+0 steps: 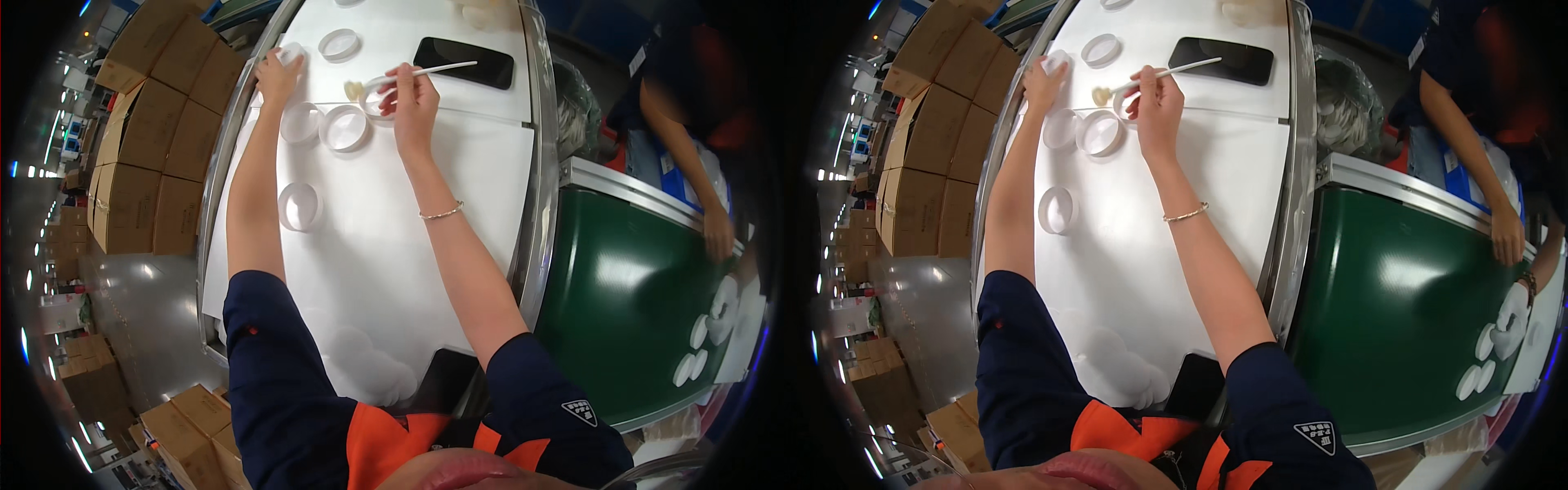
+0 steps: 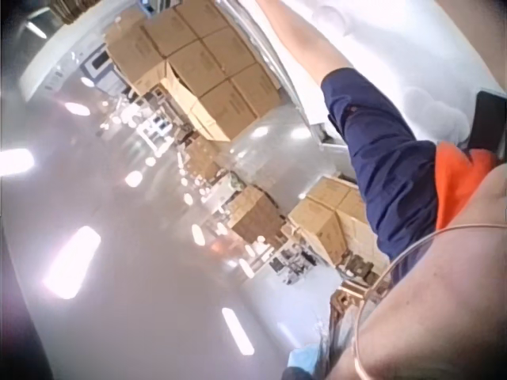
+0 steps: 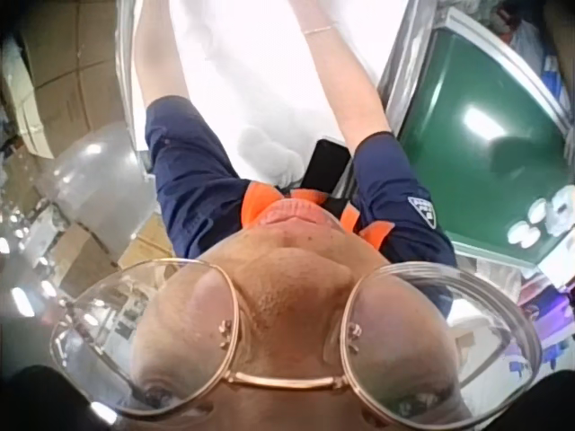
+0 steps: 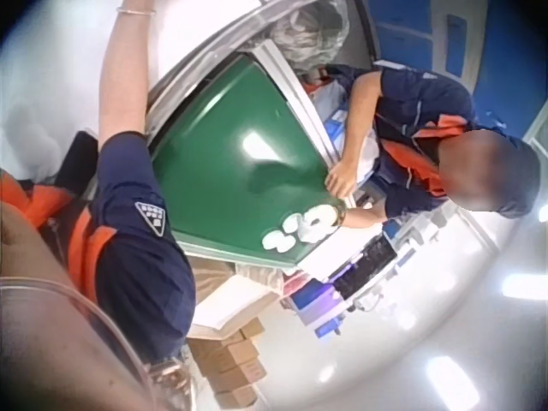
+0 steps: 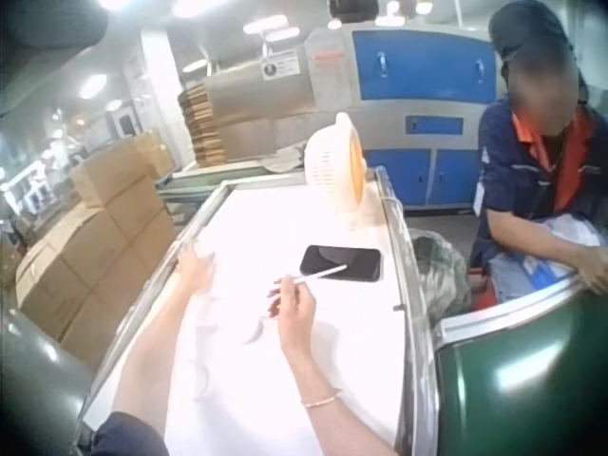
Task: The recorder is cleaning, inspecting, and packing white plastic lids into boxes on a factory assembly line.
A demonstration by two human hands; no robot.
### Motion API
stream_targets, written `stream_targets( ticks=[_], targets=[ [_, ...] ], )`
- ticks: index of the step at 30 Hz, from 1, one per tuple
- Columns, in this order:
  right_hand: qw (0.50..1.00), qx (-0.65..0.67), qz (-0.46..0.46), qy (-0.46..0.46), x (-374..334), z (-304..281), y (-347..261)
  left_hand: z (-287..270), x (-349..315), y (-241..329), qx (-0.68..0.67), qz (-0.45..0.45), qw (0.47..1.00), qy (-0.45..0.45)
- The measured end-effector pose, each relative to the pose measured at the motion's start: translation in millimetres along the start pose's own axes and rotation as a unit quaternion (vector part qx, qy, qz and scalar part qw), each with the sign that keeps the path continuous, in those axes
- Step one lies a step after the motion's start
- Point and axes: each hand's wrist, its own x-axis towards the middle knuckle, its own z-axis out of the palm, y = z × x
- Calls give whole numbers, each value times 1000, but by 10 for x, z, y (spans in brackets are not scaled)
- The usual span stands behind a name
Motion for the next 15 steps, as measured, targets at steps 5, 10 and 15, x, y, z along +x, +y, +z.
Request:
stream_targets(
  ticks=[5, 10, 15],
  targets=[
    [1000, 11, 9, 7, 10, -24, 25, -455, -615, 719, -359, 60, 930, -47],
    [995, 69, 69, -20, -17, -70, 53, -797, -1305, 1319, -432, 8, 880, -196],
    [994, 99, 35, 14, 51, -67, -4, -820, -1182, 831, -455, -24, 867, -201]
  ],
)
